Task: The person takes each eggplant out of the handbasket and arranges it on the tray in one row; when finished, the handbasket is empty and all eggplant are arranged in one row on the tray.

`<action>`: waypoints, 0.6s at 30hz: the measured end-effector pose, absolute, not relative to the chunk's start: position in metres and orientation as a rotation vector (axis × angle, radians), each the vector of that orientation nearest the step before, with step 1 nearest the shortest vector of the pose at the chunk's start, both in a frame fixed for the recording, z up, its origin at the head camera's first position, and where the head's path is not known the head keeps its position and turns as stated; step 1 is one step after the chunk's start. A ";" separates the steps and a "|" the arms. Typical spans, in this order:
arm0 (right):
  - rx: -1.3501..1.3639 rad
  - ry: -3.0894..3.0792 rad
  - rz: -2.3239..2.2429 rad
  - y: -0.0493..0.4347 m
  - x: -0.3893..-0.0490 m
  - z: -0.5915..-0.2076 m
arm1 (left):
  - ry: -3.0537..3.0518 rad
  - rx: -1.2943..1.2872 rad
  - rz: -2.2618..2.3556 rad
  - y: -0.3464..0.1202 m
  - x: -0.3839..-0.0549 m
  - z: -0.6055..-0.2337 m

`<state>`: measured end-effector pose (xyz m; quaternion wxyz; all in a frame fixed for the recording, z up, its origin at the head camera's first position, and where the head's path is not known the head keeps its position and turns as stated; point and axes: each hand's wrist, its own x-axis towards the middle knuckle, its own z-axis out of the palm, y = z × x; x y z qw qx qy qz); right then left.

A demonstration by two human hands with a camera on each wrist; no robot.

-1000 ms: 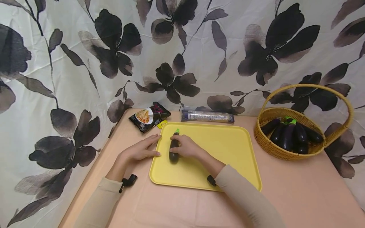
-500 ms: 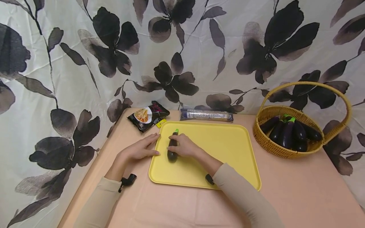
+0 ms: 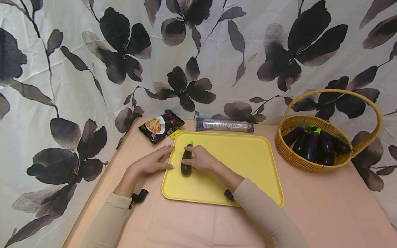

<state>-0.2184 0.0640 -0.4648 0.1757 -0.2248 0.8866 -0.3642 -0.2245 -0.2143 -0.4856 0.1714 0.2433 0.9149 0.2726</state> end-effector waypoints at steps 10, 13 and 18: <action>-0.766 2.569 -1.171 0.117 -0.193 -0.425 | 2.595 0.679 0.790 -0.214 -0.224 -0.486; -0.775 2.622 -1.231 0.136 -0.183 -0.414 | 2.603 0.690 0.794 -0.213 -0.223 -0.485; -0.759 2.751 -1.292 0.165 -0.170 -0.402 | 2.600 0.689 0.796 -0.213 -0.222 -0.484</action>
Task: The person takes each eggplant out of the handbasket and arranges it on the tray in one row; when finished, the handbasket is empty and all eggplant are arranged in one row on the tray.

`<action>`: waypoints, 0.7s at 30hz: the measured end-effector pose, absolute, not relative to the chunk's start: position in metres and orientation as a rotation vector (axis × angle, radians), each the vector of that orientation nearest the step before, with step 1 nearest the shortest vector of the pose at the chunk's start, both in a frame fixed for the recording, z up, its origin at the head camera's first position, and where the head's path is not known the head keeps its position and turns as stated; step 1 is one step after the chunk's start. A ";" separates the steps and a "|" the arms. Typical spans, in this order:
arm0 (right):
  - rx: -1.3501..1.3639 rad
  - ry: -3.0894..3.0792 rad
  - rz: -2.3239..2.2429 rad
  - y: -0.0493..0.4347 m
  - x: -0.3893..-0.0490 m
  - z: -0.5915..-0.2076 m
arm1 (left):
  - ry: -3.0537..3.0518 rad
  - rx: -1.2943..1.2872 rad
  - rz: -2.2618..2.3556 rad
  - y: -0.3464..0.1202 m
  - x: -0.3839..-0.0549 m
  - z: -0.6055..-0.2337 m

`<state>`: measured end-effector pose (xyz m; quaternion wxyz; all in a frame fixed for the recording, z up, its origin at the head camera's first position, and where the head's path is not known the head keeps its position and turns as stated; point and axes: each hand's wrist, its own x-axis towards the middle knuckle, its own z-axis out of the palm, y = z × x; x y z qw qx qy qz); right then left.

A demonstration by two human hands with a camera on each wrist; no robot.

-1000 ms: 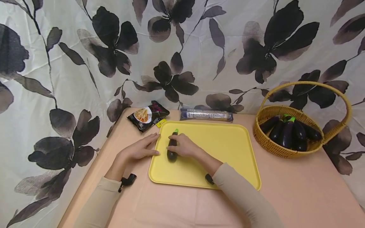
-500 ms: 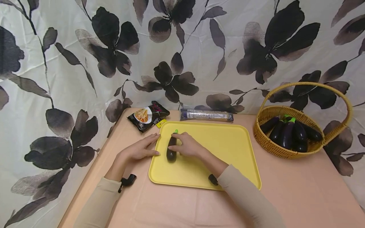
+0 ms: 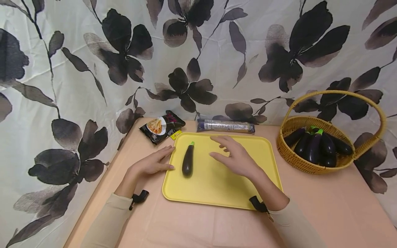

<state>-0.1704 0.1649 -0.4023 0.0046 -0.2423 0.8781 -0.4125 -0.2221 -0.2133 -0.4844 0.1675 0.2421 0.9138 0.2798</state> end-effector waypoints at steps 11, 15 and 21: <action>-0.722 2.948 -1.455 0.215 -0.158 -0.395 | 2.600 0.670 0.783 -0.212 -0.223 -0.485; -0.672 3.006 -1.440 0.229 -0.160 -0.397 | 2.600 0.661 0.792 -0.213 -0.221 -0.485; -0.524 3.112 -1.434 0.256 -0.163 -0.398 | 2.600 0.671 0.787 -0.212 -0.223 -0.485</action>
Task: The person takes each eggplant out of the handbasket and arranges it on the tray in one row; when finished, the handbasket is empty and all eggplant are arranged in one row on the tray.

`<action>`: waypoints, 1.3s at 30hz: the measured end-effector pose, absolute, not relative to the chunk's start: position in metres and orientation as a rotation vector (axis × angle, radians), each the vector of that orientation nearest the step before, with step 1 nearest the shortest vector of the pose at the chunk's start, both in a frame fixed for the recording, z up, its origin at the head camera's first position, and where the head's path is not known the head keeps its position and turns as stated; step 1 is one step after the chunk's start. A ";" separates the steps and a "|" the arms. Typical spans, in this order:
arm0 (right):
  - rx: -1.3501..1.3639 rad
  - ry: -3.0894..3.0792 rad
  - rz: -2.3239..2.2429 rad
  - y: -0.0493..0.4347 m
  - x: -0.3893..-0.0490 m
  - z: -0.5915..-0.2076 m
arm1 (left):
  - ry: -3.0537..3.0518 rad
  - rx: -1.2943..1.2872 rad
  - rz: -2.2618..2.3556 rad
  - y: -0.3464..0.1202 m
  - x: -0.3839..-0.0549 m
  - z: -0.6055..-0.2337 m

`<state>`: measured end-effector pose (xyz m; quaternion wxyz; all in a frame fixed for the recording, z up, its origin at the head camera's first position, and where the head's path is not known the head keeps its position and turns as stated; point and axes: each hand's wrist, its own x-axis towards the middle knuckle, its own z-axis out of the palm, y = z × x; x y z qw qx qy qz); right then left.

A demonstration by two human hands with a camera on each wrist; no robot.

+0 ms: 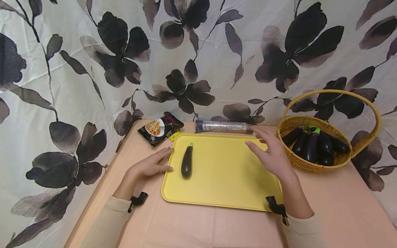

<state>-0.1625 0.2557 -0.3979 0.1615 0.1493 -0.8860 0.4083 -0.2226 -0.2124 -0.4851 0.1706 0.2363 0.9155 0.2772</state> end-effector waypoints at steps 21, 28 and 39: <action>-0.205 -2.653 0.918 0.343 -0.168 -0.425 | 2.599 0.687 0.795 -0.214 -0.221 -0.484; -0.312 -2.726 0.911 0.360 -0.170 -0.432 | 2.597 0.680 0.805 -0.215 -0.220 -0.483; -0.423 -2.791 0.877 0.383 -0.169 -0.440 | 2.590 0.681 0.800 -0.214 -0.220 -0.481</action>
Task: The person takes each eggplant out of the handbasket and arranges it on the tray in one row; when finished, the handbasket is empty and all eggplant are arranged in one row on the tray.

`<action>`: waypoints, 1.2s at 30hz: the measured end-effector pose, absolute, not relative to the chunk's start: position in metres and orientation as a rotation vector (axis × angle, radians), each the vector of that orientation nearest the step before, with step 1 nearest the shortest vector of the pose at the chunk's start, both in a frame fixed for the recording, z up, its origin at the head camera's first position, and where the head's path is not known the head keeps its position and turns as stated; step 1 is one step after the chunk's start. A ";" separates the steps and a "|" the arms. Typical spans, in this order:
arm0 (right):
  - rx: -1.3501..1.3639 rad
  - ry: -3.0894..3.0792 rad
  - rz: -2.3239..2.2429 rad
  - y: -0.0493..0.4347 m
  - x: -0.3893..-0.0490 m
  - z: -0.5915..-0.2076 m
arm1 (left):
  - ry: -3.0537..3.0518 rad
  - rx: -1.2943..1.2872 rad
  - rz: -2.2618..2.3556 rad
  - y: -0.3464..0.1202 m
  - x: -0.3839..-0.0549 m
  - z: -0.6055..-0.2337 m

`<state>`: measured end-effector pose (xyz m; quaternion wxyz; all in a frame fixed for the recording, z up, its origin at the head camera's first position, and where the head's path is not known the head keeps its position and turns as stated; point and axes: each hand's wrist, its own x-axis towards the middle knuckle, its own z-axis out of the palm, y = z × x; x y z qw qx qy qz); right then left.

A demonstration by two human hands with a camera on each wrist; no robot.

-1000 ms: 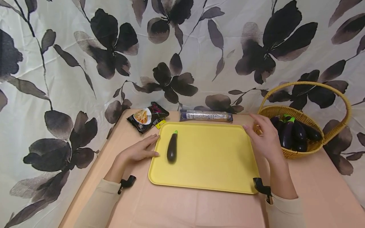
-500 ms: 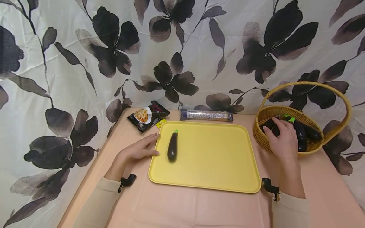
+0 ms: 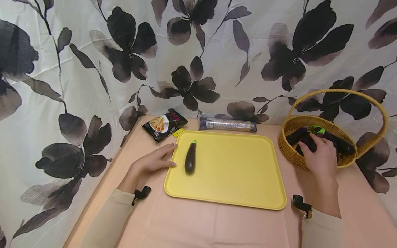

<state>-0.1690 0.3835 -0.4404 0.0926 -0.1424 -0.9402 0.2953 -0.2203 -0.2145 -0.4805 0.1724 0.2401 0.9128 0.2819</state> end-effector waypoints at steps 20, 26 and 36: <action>-0.542 -2.936 0.753 0.394 -0.168 -0.450 | 2.588 0.675 0.800 -0.213 -0.223 -0.483; -0.511 -2.926 0.873 0.397 -0.173 -0.445 | 2.595 0.675 0.795 -0.214 -0.227 -0.481; -0.349 -2.810 0.989 0.403 -0.164 -0.442 | 2.581 0.676 0.822 -0.214 -0.225 -0.483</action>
